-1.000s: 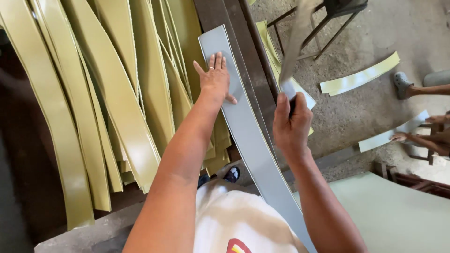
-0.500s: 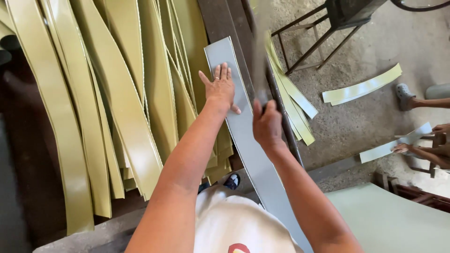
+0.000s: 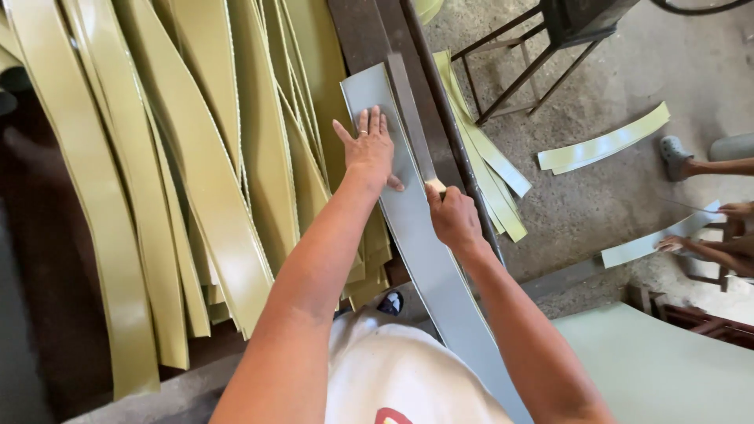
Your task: Finishing the edges of curved metal strips using a handheld tool in a fabrication workshop.
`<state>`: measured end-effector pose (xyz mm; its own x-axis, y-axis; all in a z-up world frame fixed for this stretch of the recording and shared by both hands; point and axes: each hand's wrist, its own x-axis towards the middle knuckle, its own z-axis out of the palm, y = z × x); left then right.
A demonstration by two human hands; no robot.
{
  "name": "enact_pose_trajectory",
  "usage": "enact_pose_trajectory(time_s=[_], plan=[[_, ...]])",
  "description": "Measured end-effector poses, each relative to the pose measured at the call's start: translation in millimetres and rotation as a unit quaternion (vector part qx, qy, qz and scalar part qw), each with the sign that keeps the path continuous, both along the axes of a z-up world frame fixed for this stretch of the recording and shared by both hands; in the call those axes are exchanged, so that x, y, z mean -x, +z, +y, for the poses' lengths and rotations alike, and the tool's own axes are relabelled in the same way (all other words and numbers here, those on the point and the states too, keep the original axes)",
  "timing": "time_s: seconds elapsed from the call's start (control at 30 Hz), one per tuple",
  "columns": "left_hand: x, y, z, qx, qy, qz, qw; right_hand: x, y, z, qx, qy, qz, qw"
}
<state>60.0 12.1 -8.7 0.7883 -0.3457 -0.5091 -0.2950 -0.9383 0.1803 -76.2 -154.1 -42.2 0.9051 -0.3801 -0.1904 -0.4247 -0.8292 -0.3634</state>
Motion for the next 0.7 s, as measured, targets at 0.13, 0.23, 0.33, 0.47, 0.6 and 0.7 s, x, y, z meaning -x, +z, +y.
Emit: enact_pose_trajectory(time_s=[0.13, 0.23, 0.33, 0.47, 0.6, 0.7], plan=[[-4, 1, 3, -0.001, 0.006, -0.012, 1.0, 44, 39, 13, -0.012, 0.002, -0.068, 0.998], [1, -3, 1, 0.008, -0.017, -0.014, 1.0, 81, -1, -4, -0.015, -0.013, -0.022, 1.0], [0, 1, 10, 0.004, -0.014, -0.015, 1.0, 117, -6, -35, -0.004, -0.019, 0.028, 0.999], [-7, 2, 10, 0.036, -0.016, -0.035, 0.999, 194, 12, -47, -0.019, -0.093, 0.004, 0.995], [-4, -17, 5, 0.018, -0.011, -0.017, 1.0, 289, -34, -75, -0.022, -0.23, 0.104, 0.968], [10, 11, -8, -0.017, -0.006, -0.009, 1.0, 308, -61, -101, -0.029, -0.239, 0.134, 0.961]])
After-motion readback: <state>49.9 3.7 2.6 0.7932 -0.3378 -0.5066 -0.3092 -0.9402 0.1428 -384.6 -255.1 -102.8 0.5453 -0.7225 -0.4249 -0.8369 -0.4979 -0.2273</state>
